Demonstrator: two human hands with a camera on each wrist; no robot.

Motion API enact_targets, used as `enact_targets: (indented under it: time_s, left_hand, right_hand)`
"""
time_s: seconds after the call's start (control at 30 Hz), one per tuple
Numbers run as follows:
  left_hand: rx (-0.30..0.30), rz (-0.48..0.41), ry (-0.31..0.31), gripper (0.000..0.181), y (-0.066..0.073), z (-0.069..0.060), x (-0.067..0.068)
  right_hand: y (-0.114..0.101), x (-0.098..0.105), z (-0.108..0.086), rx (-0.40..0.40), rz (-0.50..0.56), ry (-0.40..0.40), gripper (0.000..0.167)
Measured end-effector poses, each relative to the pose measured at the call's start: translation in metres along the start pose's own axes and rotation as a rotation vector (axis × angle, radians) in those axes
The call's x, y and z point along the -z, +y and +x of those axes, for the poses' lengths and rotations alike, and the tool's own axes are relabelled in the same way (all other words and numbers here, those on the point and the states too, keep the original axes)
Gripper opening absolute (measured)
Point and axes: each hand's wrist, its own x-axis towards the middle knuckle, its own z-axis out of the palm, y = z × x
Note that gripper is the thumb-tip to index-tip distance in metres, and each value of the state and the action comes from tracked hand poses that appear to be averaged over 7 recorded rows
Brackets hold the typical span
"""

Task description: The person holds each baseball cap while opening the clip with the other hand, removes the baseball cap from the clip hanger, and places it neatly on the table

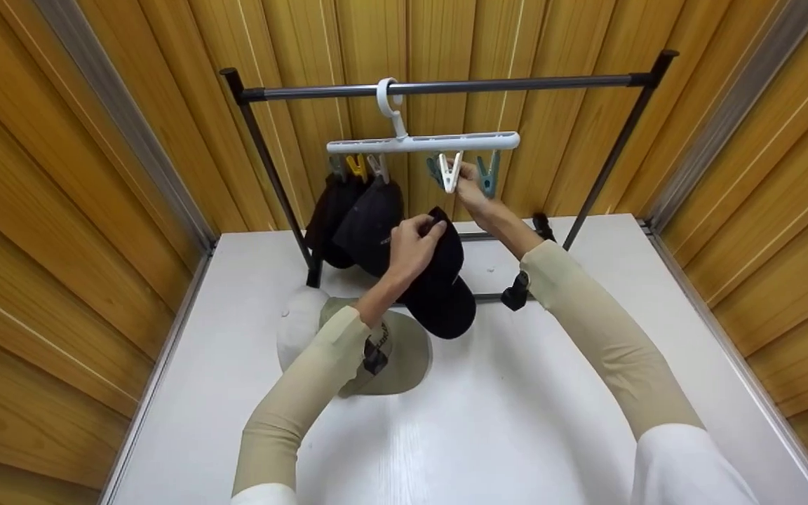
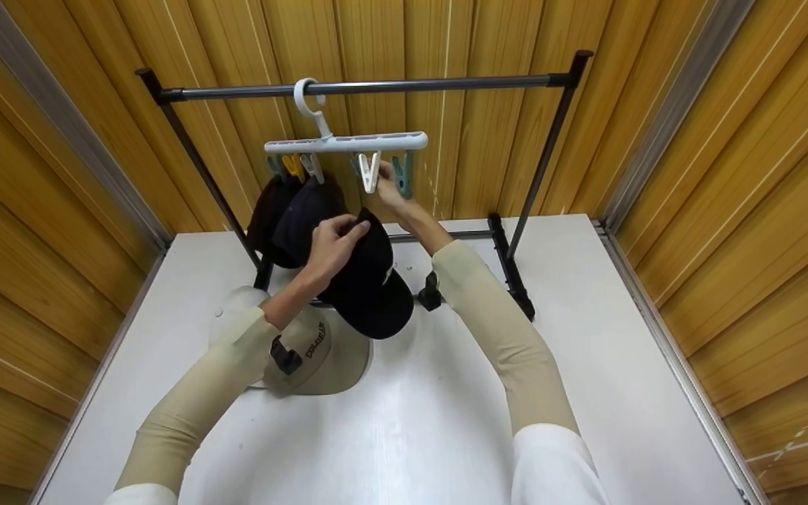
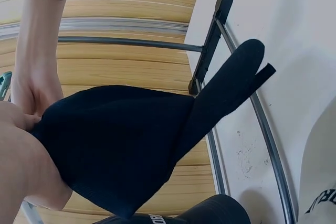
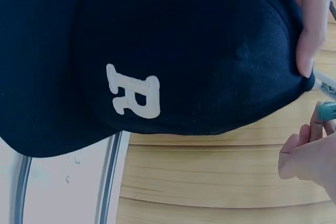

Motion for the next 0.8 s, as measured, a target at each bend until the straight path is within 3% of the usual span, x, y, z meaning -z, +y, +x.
enact_targets:
  time_s: [0.1, 0.23, 0.33, 0.5, 0.63, 0.8]
  left_hand:
    - [0.007, -0.005, -0.008, 0.019, -0.001, -0.005, 0.001]
    - [0.02, -0.025, -0.035, 0.019, 0.0, -0.012, 0.0]
    - [0.021, -0.04, -0.038, 0.018, 0.001, -0.016, -0.002]
    - [-0.002, -0.026, -0.026, 0.018, 0.0, -0.021, -0.005]
    - [0.008, -0.023, -0.022, 0.016, -0.001, -0.024, -0.005]
    - [0.036, -0.011, -0.051, 0.014, -0.004, -0.028, -0.005]
  right_hand:
    - [-0.003, 0.006, -0.006, -0.069, 0.0, 0.003, 0.03]
    - [-0.008, 0.017, -0.016, -0.148, -0.08, -0.01, 0.041]
    - [-0.01, 0.026, -0.023, -0.154, -0.131, -0.032, 0.042]
    - [-0.01, 0.045, -0.033, -0.097, -0.209, -0.119, 0.041]
    - [-0.012, 0.06, -0.041, -0.038, -0.411, -0.155, 0.04]
    - [-0.015, 0.079, -0.05, 0.054, -0.711, -0.119, 0.037]
